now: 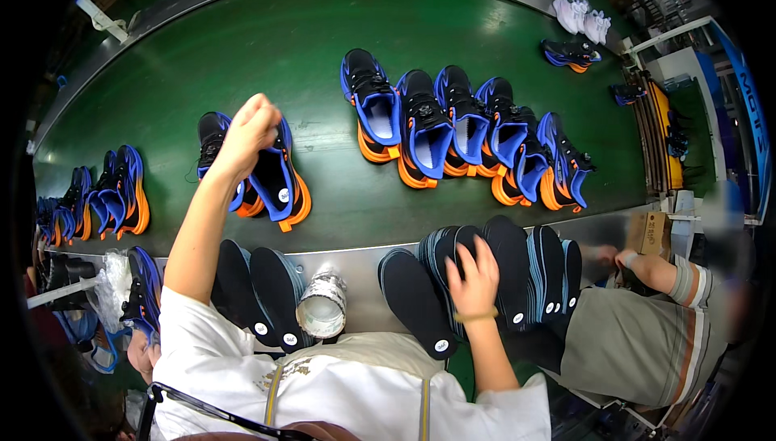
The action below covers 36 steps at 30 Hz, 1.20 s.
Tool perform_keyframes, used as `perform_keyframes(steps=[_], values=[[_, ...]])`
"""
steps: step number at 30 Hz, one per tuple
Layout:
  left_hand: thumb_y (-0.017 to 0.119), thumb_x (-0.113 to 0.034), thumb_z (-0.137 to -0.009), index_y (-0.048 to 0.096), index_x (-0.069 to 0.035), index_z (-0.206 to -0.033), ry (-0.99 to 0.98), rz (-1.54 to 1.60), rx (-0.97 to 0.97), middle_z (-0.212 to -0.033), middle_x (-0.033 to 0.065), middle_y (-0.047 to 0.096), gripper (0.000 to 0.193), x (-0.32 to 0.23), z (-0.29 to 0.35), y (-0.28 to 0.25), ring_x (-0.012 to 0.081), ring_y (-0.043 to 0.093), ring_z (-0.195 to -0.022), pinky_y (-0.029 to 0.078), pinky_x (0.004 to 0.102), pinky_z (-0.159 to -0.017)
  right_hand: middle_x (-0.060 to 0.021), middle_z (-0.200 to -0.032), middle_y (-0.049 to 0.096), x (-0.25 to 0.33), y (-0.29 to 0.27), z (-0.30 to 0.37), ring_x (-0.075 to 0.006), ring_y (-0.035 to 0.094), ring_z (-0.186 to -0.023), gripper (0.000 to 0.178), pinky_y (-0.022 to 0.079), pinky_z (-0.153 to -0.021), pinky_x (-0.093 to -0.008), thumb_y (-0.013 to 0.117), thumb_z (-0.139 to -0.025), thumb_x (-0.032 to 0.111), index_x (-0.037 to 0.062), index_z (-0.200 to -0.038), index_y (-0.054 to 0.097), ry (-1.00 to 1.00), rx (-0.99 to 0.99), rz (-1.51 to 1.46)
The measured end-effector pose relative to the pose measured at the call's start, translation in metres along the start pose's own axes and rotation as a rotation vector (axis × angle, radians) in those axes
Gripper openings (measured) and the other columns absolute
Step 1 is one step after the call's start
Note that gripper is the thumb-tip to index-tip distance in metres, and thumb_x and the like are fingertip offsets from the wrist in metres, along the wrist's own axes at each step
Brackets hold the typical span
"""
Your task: The person inserts insoles into shoes and organizes shoe components on a workbench in a factory setting. They pick up individual blue and black sneakers from a conveyor belt and place insoles inside them before restacking the remaining insoles.
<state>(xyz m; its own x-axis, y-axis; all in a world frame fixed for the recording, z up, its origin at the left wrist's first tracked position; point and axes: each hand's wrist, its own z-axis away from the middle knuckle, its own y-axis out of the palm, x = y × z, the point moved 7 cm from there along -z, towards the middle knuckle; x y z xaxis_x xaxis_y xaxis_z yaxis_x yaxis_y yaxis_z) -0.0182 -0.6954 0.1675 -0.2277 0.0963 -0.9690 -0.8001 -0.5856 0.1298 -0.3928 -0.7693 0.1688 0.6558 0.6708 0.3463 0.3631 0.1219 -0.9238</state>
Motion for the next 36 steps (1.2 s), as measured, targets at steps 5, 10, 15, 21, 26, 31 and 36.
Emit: perform_keyframes(steps=[5, 10, 15, 21, 26, 31, 36], values=[[0.049, -0.033, -0.084, 0.044, -0.003, -0.086, 0.307, -0.663, -0.156, -0.066, 0.0158, 0.051, 0.030, 0.009, -0.055, 0.072, 0.0262, 0.053, -0.062, 0.042, 0.0354, -0.057, -0.0270, -0.124, 0.033, -0.057, -0.011, 0.091, -0.0390, 0.041, -0.109, 0.057, 0.039, -0.086, -0.0376, 0.069, -0.064, 0.028, 0.0115, -0.116, 0.049, 0.372, 0.317, 0.029], [0.045, -0.044, -0.080, 0.037, -0.016, -0.117, 0.399, -1.355, 0.068, -0.066, 0.0163, 0.059, 0.047, 0.042, -0.090, 0.116, 0.0327, 0.058, -0.062, 0.046, 0.0405, -0.055, -0.0273, -0.118, 0.040, -0.077, -0.015, 0.104, -0.0375, 0.046, -0.104, 0.059, 0.041, -0.083, -0.0366, 0.072, -0.061, 0.027, 0.0095, -0.113, 0.051, 0.536, 0.273, -0.086], [0.043, -0.037, -0.082, 0.050, -0.011, -0.102, 0.426, -1.390, 0.116, -0.067, 0.0136, 0.060, 0.033, 0.019, -0.105, 0.123, 0.0301, 0.058, -0.063, 0.046, 0.0405, -0.056, -0.0220, -0.105, 0.051, -0.095, -0.027, 0.109, -0.0343, 0.051, -0.096, 0.057, 0.042, -0.082, -0.0364, 0.075, -0.058, 0.025, 0.0067, -0.108, 0.055, 0.557, 0.201, -0.133], [0.048, -0.033, -0.081, 0.059, -0.003, -0.086, 0.219, -0.956, 0.182, -0.078, 0.0171, 0.059, 0.032, 0.039, -0.071, 0.079, 0.0277, 0.058, -0.071, 0.044, 0.0355, -0.065, -0.0066, -0.082, 0.059, -0.062, -0.079, -0.007, -0.0092, 0.053, -0.069, 0.016, 0.044, -0.062, -0.0213, 0.062, -0.073, 0.006, -0.0024, -0.087, 0.062, 0.378, 0.169, -0.614], [0.053, -0.036, -0.082, 0.046, -0.008, -0.060, -0.183, -0.359, 0.210, -0.051, -0.0044, 0.037, 0.036, 0.082, -0.034, 0.070, 0.0056, 0.034, -0.044, 0.026, 0.0232, -0.039, -0.0060, -0.073, 0.062, 0.032, -0.017, -0.093, -0.0087, 0.055, -0.064, 0.012, 0.044, -0.059, -0.0209, 0.062, -0.072, 0.007, -0.0021, -0.079, 0.063, 0.299, 0.885, -0.842], [0.053, -0.036, -0.082, 0.042, -0.010, -0.060, -0.141, -0.266, 0.210, -0.050, -0.0048, 0.036, 0.036, 0.082, -0.023, 0.075, 0.0050, 0.030, -0.039, 0.021, 0.0221, -0.035, -0.0115, -0.069, 0.062, 0.083, 0.073, -0.120, -0.0208, 0.059, -0.061, 0.013, 0.047, -0.064, -0.0299, 0.059, -0.067, 0.016, 0.0043, -0.068, 0.066, 0.008, 0.871, -0.388], [0.053, -0.038, -0.081, 0.042, -0.007, -0.058, -0.082, -0.358, 0.200, -0.051, -0.0035, 0.036, 0.040, 0.080, -0.025, 0.072, 0.0055, 0.032, -0.045, 0.026, 0.0234, -0.039, -0.0224, -0.086, 0.054, 0.099, 0.129, -0.133, -0.0331, 0.054, -0.079, 0.018, 0.044, -0.075, -0.0391, 0.050, -0.070, 0.012, -0.0023, -0.072, 0.061, -0.232, 0.559, -0.003]])
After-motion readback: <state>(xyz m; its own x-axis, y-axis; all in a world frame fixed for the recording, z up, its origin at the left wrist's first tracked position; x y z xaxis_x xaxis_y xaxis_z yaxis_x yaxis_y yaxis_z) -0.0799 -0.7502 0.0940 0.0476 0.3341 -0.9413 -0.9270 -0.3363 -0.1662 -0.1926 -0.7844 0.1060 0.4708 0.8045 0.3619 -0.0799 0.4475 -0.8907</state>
